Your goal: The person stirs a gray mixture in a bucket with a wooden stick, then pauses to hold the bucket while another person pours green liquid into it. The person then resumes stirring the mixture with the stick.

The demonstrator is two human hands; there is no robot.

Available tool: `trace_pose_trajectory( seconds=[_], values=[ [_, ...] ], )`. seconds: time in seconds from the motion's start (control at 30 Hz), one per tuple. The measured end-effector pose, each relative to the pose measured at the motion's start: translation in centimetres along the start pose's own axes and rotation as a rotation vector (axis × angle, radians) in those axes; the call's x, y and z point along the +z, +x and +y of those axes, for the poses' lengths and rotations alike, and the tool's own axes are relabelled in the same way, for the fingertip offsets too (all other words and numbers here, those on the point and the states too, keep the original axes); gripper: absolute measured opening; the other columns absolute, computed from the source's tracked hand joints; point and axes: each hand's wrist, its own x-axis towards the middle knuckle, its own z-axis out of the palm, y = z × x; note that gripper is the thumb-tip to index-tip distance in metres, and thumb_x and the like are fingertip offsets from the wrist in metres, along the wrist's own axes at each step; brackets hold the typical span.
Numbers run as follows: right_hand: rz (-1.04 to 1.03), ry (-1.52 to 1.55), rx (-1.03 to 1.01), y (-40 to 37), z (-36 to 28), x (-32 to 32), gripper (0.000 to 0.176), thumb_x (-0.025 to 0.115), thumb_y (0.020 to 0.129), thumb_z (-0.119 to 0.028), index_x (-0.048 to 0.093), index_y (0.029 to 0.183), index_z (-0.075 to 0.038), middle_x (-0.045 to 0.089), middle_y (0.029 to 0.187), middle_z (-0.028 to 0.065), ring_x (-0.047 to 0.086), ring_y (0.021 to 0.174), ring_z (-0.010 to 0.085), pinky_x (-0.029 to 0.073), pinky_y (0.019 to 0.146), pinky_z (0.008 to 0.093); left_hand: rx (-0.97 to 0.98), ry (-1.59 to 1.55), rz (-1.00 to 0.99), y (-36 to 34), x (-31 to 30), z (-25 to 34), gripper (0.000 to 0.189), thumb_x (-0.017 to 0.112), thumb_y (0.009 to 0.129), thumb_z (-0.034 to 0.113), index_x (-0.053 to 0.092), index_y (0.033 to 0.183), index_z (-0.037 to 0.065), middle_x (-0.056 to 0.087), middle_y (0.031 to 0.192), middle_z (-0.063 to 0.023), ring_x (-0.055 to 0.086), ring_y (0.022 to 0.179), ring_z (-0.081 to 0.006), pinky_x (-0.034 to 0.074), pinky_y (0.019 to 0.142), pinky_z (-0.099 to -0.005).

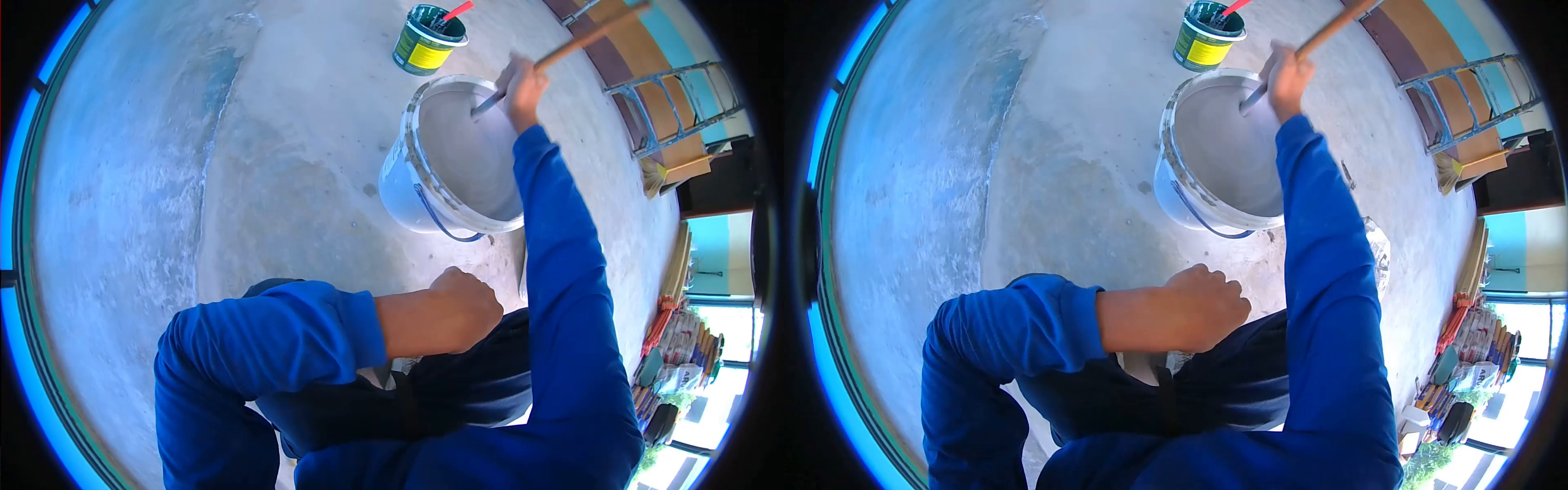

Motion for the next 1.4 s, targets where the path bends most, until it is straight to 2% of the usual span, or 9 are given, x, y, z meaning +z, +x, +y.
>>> trace_pose_trajectory(
  seconds=[0.13, 0.33, 0.63, 0.77, 0.83, 0.9, 1.03, 1.27, 1.4],
  values=[
    [-0.158, 0.185, 0.397, -4.3, -0.4, -3.3, 0.034, 0.051, 0.085, -0.015, 0.034, 0.056, -0.014, 0.030, 0.046, -0.0010, 0.028, 0.037, 0.0130, 0.027, 0.039, 0.0298, 0.020, -0.035, -0.037, -0.3, -0.7, 0.4, 0.020, 0.060, 0.073, 0.006, 0.064, 0.093, 0.001, 0.064, 0.096, -0.0152, 0.064, 0.091, -0.0307, 0.049, 0.078, -0.0414],
    [-0.128, 0.114, 0.659, -5.2, -5.4, -6.3, 0.032, 0.054, 0.082, -0.012, 0.033, 0.058, -0.014, 0.029, 0.047, -0.0009, 0.029, 0.036, 0.0131, 0.025, 0.036, 0.0300, 0.019, 0.000, -0.072, 0.2, -0.2, 0.2, 0.020, 0.059, 0.074, 0.006, 0.063, 0.092, 0.000, 0.064, 0.096, -0.0165, 0.064, 0.090, -0.0315, 0.050, 0.076, -0.0417],
    [-0.344, 0.190, 0.210, 5.8, -18.6, -4.8, 0.031, 0.049, 0.088, -0.017, 0.035, 0.060, -0.013, 0.025, 0.050, -0.0027, 0.029, 0.042, 0.0121, 0.025, 0.040, 0.0272, 0.075, -0.010, 0.058, 0.3, 0.7, -0.5, 0.018, 0.057, 0.076, 0.011, 0.061, 0.090, 0.001, 0.063, 0.090, -0.0157, 0.064, 0.083, -0.0315, 0.050, 0.072, -0.0421],
    [-0.194, 0.190, 0.136, 4.2, -15.9, -1.2, 0.031, 0.051, 0.085, -0.022, 0.033, 0.060, -0.020, 0.024, 0.047, -0.0069, 0.023, 0.036, 0.0080, 0.021, 0.034, 0.0257, 0.076, 0.005, 0.061, 0.3, 0.9, -0.7, 0.018, 0.057, 0.076, 0.011, 0.061, 0.091, 0.001, 0.062, 0.090, -0.0153, 0.064, 0.083, -0.0313, 0.050, 0.072, -0.0426],
    [-0.222, 0.214, 0.003, 3.1, -10.6, -1.2, 0.027, 0.050, 0.087, -0.016, 0.042, 0.062, -0.008, 0.036, 0.049, 0.0038, 0.036, 0.040, 0.0147, 0.030, 0.040, 0.0292, 0.071, 0.009, 0.071, 0.3, 0.7, -0.6, 0.017, 0.057, 0.077, 0.011, 0.060, 0.091, 0.001, 0.062, 0.089, -0.0151, 0.064, 0.083, -0.0314, 0.050, 0.072, -0.0427],
    [-0.239, 0.087, 0.029, 0.4, -5.8, -1.1, 0.020, 0.050, 0.087, -0.015, 0.055, 0.075, 0.000, 0.045, 0.050, 0.0061, 0.045, 0.039, 0.0166, 0.038, 0.040, 0.0306, 0.069, 0.024, 0.098, 0.2, 0.8, -0.4, 0.016, 0.057, 0.077, 0.011, 0.060, 0.090, 0.002, 0.062, 0.089, -0.0149, 0.064, 0.083, -0.0314, 0.049, 0.073, -0.0426],
    [-0.371, 0.051, 0.328, -4.8, -1.0, -3.2, 0.033, 0.057, 0.083, -0.012, 0.043, 0.053, -0.009, 0.040, 0.046, 0.0019, 0.040, 0.038, 0.0143, 0.035, 0.040, 0.0300, 0.038, 0.029, 0.080, -0.1, 0.5, 0.0, 0.018, 0.056, 0.078, 0.011, 0.061, 0.093, 0.002, 0.062, 0.093, -0.0149, 0.063, 0.087, -0.0315, 0.049, 0.076, -0.0422],
    [-0.214, 0.024, 0.699, -7.6, -4.4, -5.8, 0.039, 0.053, 0.084, -0.012, 0.031, 0.052, -0.016, 0.027, 0.046, -0.0023, 0.029, 0.037, 0.0123, 0.028, 0.039, 0.0294, 0.015, 0.025, -0.032, 0.1, -0.1, 0.2, 0.022, 0.055, 0.080, 0.011, 0.060, 0.099, 0.001, 0.062, 0.100, -0.0160, 0.062, 0.094, -0.0323, 0.049, 0.081, -0.0419],
    [-0.144, 0.200, 0.743, -1.4, -8.8, -6.2, 0.034, 0.050, 0.086, -0.017, 0.034, 0.057, -0.015, 0.028, 0.048, -0.0019, 0.027, 0.037, 0.0131, 0.025, 0.037, 0.0293, 0.017, 0.020, -0.055, 0.2, -0.1, 0.4, 0.023, 0.056, 0.080, 0.013, 0.060, 0.099, 0.001, 0.062, 0.099, -0.0155, 0.062, 0.094, -0.0321, 0.049, 0.081, -0.0421]
  ],
)
